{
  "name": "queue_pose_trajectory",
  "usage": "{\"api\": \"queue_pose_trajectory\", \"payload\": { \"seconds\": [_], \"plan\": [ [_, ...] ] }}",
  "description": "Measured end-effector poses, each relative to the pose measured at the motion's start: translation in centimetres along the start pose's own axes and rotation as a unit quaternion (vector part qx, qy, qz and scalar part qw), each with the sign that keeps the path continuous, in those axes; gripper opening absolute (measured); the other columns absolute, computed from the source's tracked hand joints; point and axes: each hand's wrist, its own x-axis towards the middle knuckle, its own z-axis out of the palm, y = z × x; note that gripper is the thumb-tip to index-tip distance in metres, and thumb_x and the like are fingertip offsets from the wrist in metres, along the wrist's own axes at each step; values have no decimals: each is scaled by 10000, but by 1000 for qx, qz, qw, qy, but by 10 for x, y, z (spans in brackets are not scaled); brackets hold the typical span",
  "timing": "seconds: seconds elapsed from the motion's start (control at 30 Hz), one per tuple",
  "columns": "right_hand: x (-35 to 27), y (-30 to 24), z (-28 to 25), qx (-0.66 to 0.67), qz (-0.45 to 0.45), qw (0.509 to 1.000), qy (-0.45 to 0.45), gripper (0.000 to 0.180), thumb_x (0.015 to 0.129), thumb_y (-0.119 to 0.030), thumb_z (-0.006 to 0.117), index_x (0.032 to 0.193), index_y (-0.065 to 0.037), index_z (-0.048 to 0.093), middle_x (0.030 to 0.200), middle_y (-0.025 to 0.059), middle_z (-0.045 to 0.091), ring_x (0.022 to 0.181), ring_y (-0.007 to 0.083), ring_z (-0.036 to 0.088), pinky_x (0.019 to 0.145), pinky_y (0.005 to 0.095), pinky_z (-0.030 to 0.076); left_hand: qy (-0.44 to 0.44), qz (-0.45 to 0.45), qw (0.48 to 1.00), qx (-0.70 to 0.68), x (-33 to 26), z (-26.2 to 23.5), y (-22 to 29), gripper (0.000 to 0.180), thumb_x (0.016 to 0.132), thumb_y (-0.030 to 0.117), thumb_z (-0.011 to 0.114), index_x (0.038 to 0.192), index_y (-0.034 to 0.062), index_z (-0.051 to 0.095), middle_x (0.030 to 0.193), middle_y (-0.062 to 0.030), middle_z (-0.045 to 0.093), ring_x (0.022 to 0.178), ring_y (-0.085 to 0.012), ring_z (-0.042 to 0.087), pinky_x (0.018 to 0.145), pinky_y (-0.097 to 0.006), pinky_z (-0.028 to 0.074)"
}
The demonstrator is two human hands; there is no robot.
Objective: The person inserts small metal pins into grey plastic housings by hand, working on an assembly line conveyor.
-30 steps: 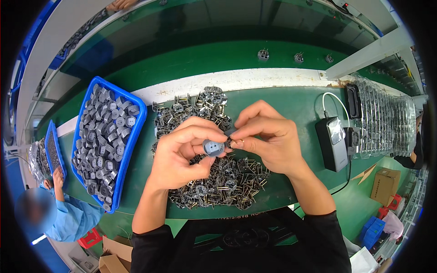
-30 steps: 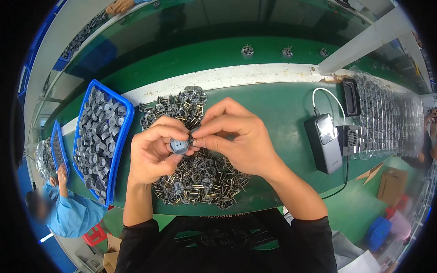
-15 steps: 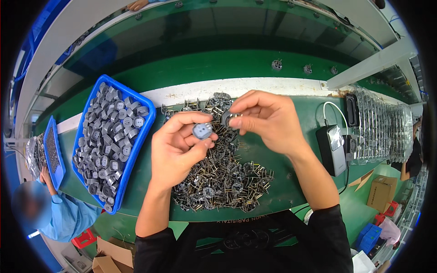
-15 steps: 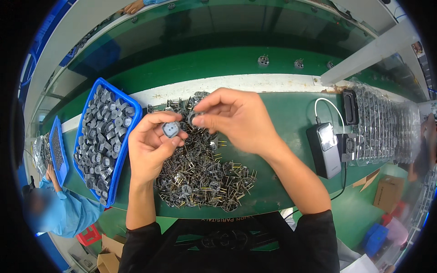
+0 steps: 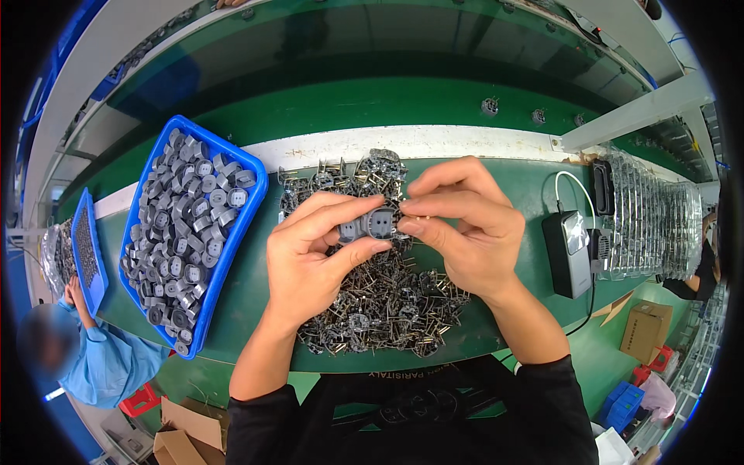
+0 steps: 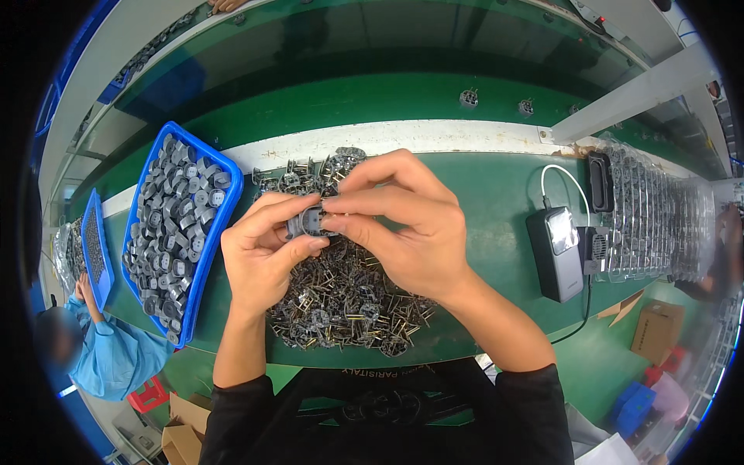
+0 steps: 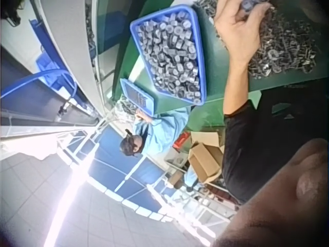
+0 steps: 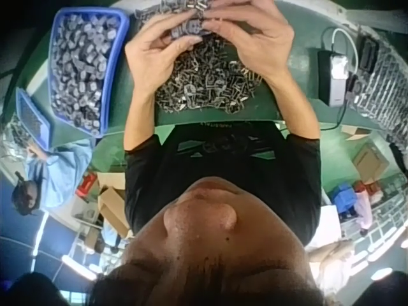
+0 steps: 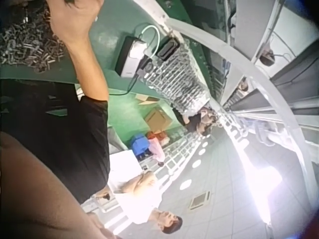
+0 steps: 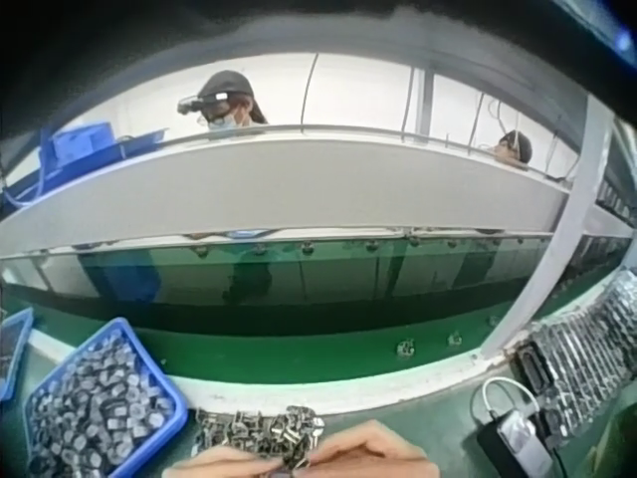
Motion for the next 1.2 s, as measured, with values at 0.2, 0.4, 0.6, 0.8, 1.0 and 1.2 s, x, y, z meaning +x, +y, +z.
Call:
{"api": "queue_pose_trajectory", "payload": {
  "seconds": [0.2, 0.4, 0.6, 0.8, 1.0, 1.2],
  "plan": [
    [-3, -7, 2, -20, 20, 999, -36, 170, 756, 40, 772, 911, -29, 760, 920, 60, 645, 809, 132, 640, 661, 248, 536, -12, 19, 998, 63, 0, 2, -6, 447, 722, -30, 809, 1151, 49, 713, 1013, -21, 640, 742, -37, 503, 539, -191, 366],
    [-11, 1, 12, -29, 40, 999, 5, 175, 784, 30, 756, 952, -16, 743, 923, 68, 644, 818, 139, 654, 677, 244, 540, 22, 39, 998, 43, 0, 6, -13, 425, 734, -35, 796, 1141, 57, 718, 1010, -25, 637, 815, -46, 557, 566, -182, 407],
    [1, -1, -1, 261, 312, 912, -58, 339, 824, 43, 713, 1151, -22, 650, 1005, 68, 664, 866, 120, 659, 727, 246, 552, -16, 58, 991, 122, 2, -4, -14, 421, 761, -36, 776, 1167, 42, 698, 1041, -35, 615, 846, -63, 570, 639, -193, 461],
    [58, 64, -32, -205, 220, 953, -24, 200, 801, -104, 729, 967, 7, 716, 836, 116, 722, 766, 168, 674, 704, 307, 520, -14, -52, 998, 27, 7, -8, -7, 522, 834, -93, 656, 1337, 21, 574, 1171, -81, 548, 848, -98, 566, 721, -215, 511],
    [91, 116, -56, -348, 202, 915, -10, 225, 818, -117, 679, 994, 18, 718, 881, 153, 719, 825, 276, 684, 795, 378, 526, -40, -37, 999, 3, 2, -7, -4, 503, 848, -161, 608, 1326, -6, 572, 1184, -100, 533, 910, -131, 653, 788, -216, 547],
    [56, 70, -49, -366, 47, 924, -103, 225, 820, -84, 661, 1029, -11, 701, 894, 101, 640, 816, 238, 636, 740, 345, 509, 23, -61, 995, -72, 5, -17, -3, 338, 907, -80, 590, 1241, -42, 625, 1066, -102, 593, 890, -181, 684, 774, -276, 586]
  ]
}}
